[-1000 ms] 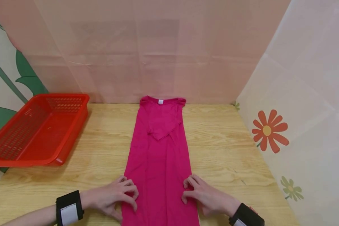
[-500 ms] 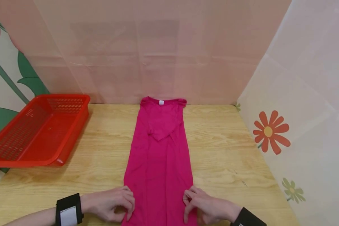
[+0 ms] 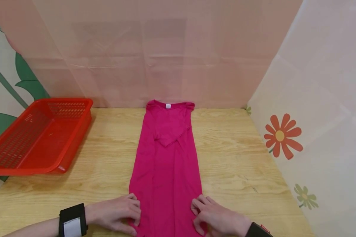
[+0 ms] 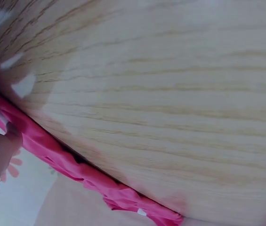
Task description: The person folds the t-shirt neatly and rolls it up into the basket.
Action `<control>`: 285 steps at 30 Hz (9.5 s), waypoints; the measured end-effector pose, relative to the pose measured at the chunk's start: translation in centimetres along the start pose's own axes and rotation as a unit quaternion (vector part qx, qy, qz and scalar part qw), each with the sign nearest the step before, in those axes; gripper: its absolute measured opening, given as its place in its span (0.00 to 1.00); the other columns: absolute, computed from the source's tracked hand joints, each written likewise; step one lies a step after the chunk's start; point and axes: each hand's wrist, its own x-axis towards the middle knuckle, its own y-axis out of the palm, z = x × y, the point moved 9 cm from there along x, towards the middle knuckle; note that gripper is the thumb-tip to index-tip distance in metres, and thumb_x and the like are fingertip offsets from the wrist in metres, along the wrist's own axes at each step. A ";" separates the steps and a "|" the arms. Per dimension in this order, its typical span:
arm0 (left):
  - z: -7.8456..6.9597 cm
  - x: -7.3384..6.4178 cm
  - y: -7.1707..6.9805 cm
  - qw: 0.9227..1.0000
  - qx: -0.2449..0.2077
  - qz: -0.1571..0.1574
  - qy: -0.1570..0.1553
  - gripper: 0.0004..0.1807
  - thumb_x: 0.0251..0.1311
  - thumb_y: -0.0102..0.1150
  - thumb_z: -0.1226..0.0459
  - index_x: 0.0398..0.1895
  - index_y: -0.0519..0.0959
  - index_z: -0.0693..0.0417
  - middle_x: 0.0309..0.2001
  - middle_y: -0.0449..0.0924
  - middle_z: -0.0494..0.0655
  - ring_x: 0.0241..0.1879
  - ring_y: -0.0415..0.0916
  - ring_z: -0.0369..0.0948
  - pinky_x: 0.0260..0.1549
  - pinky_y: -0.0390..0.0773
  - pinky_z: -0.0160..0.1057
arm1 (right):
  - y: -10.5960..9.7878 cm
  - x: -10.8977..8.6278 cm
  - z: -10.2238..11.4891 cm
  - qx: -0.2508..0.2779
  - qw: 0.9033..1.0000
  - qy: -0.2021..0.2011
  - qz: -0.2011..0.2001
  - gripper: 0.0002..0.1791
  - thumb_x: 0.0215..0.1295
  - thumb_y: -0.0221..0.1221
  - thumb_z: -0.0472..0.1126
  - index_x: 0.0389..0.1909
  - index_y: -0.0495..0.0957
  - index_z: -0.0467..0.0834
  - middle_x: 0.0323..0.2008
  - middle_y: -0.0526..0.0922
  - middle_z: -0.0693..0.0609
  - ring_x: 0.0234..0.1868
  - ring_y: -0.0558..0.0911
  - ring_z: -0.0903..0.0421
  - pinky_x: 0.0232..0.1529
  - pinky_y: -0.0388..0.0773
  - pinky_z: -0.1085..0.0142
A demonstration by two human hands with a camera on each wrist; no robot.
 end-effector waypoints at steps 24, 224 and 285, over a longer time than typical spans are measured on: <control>0.1 -0.6 -0.5 0.997 -0.014 -0.067 -0.025 0.09 0.57 0.57 0.68 0.28 0.70 0.43 0.23 0.64 0.29 0.30 0.57 0.22 0.48 0.63 0.25 | -0.3 -0.6 0.2 -0.006 0.999 0.024 0.022 0.16 0.65 0.63 0.60 0.51 0.77 0.63 0.40 0.70 0.66 0.48 0.62 0.68 0.43 0.62 0.73; -0.2 -1.2 -0.6 0.990 0.002 -0.089 -0.110 0.16 0.69 0.57 0.45 0.52 0.78 0.39 0.48 0.76 0.31 0.46 0.69 0.26 0.48 0.73 0.22 | -1.1 -1.0 -0.5 0.060 0.982 0.092 -0.151 0.15 0.64 0.66 0.54 0.49 0.79 0.59 0.49 0.75 0.64 0.48 0.74 0.68 0.45 0.78 0.73; 4.7 -3.1 -2.5 0.906 -0.144 -0.173 -0.358 0.07 0.64 0.64 0.66 0.40 0.75 0.48 0.36 0.71 0.39 0.31 0.66 0.31 0.30 0.69 0.28 | -1.9 -2.3 -6.7 0.125 0.908 0.347 -0.198 0.06 0.59 0.71 0.40 0.34 0.82 0.49 0.31 0.77 0.60 0.28 0.71 0.71 0.27 0.72 0.73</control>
